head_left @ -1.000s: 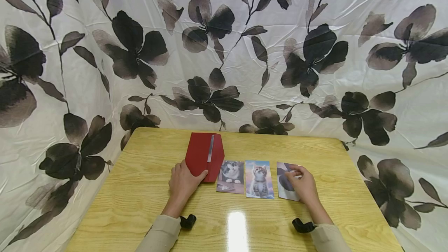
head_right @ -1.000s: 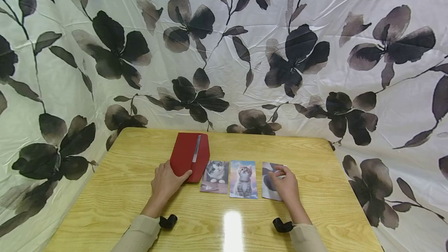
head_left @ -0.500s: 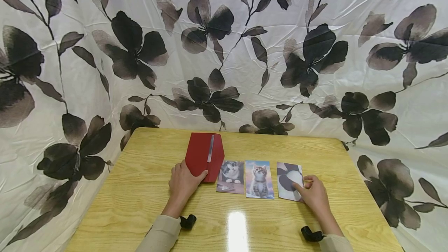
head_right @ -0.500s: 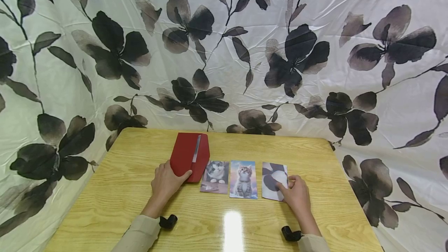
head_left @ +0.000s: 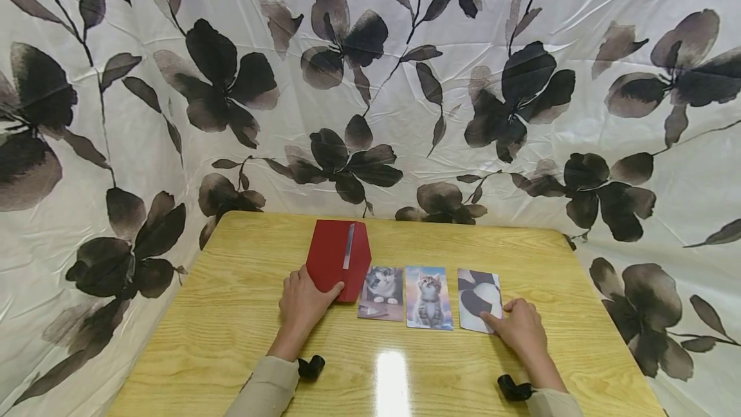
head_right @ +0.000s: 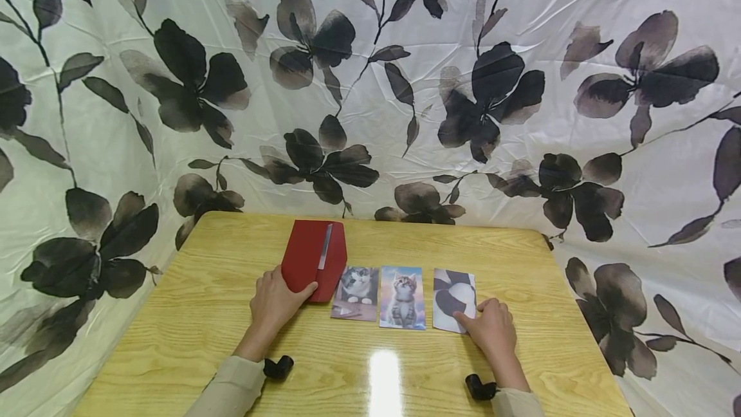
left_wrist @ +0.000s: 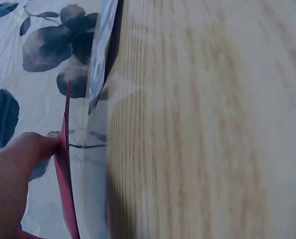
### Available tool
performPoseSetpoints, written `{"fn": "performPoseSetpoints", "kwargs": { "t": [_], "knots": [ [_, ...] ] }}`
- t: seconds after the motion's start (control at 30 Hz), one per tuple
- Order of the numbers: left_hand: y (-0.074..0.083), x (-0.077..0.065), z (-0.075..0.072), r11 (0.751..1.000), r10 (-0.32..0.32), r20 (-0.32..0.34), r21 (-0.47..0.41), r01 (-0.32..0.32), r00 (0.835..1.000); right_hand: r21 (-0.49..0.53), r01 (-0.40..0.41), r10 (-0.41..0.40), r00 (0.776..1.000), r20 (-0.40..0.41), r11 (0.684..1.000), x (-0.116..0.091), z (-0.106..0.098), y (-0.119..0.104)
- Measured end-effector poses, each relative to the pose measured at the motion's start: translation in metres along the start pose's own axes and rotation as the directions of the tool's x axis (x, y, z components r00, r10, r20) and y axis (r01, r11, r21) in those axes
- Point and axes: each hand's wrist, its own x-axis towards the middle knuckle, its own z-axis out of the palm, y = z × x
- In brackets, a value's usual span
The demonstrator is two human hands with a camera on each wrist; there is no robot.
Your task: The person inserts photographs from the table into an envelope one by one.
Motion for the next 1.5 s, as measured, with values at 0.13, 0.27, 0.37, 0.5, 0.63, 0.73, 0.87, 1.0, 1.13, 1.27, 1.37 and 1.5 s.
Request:
{"fn": "performPoseSetpoints", "kwargs": {
  "t": [0.13, 0.27, 0.37, 0.5, 0.63, 0.73, 0.87, 1.0, 1.13, 1.27, 1.37, 1.5],
  "knots": [
    [-0.001, 0.0, 0.001, 1.0, 0.0, -0.001, 0.002, 0.0, 1.0, -0.02, -0.004, 0.004, 1.0, 0.014, 1.0, 0.0, -0.001, -0.001],
    [-0.001, 0.0, 0.002, 1.0, -0.001, -0.001, 0.003, 0.001, 1.0, -0.01, -0.017, 0.017, 0.999, 0.032, 1.0, 0.0, 0.0, 0.0],
    [-0.002, -0.001, 0.002, 1.0, 0.0, -0.001, 0.0, 0.0, 1.0, 0.005, -0.029, 0.028, 0.999, 0.029, 1.0, -0.001, 0.002, 0.0],
    [-0.002, -0.001, 0.003, 1.0, 0.004, -0.007, -0.001, -0.004, 1.0, 0.022, -0.034, 0.034, 0.999, 0.012, 0.999, -0.001, 0.005, 0.0],
    [-0.003, -0.001, 0.003, 1.0, 0.008, -0.012, 0.004, -0.008, 1.0, 0.027, -0.028, 0.029, 1.0, -0.002, 0.999, 0.0, 0.006, 0.001],
    [-0.004, -0.001, 0.004, 1.0, 0.011, -0.011, 0.008, -0.011, 1.0, 0.031, -0.02, 0.021, 1.0, -0.021, 0.999, 0.0, 0.006, 0.001],
    [-0.004, -0.001, 0.005, 1.0, 0.013, -0.016, 0.004, -0.013, 1.0, 0.074, 0.001, 0.002, 0.999, -0.049, 0.997, 0.002, 0.005, 0.002],
    [-0.003, -0.001, 0.005, 1.0, 0.017, -0.021, -0.005, -0.017, 1.0, 0.125, 0.025, -0.017, 0.998, -0.069, 0.992, 0.004, 0.005, 0.004],
    [-0.003, -0.001, 0.005, 1.0, 0.017, -0.02, -0.003, -0.017, 1.0, 0.153, 0.03, -0.019, 0.997, -0.076, 0.988, 0.006, 0.004, 0.006],
    [-0.003, -0.001, 0.005, 1.0, 0.01, -0.015, -0.005, -0.01, 1.0, 0.166, 0.05, -0.034, 0.995, -0.098, 0.985, 0.007, 0.001, 0.005],
    [-0.003, -0.002, 0.005, 1.0, 0.008, -0.015, -0.005, -0.008, 1.0, 0.163, 0.091, -0.07, 0.989, -0.133, 0.982, 0.007, -0.002, 0.004],
    [-0.003, -0.002, 0.004, 1.0, 0.015, -0.02, -0.004, -0.015, 1.0, 0.175, 0.132, -0.102, 0.98, -0.172, 0.976, 0.007, -0.006, 0.001]
  ]
}}
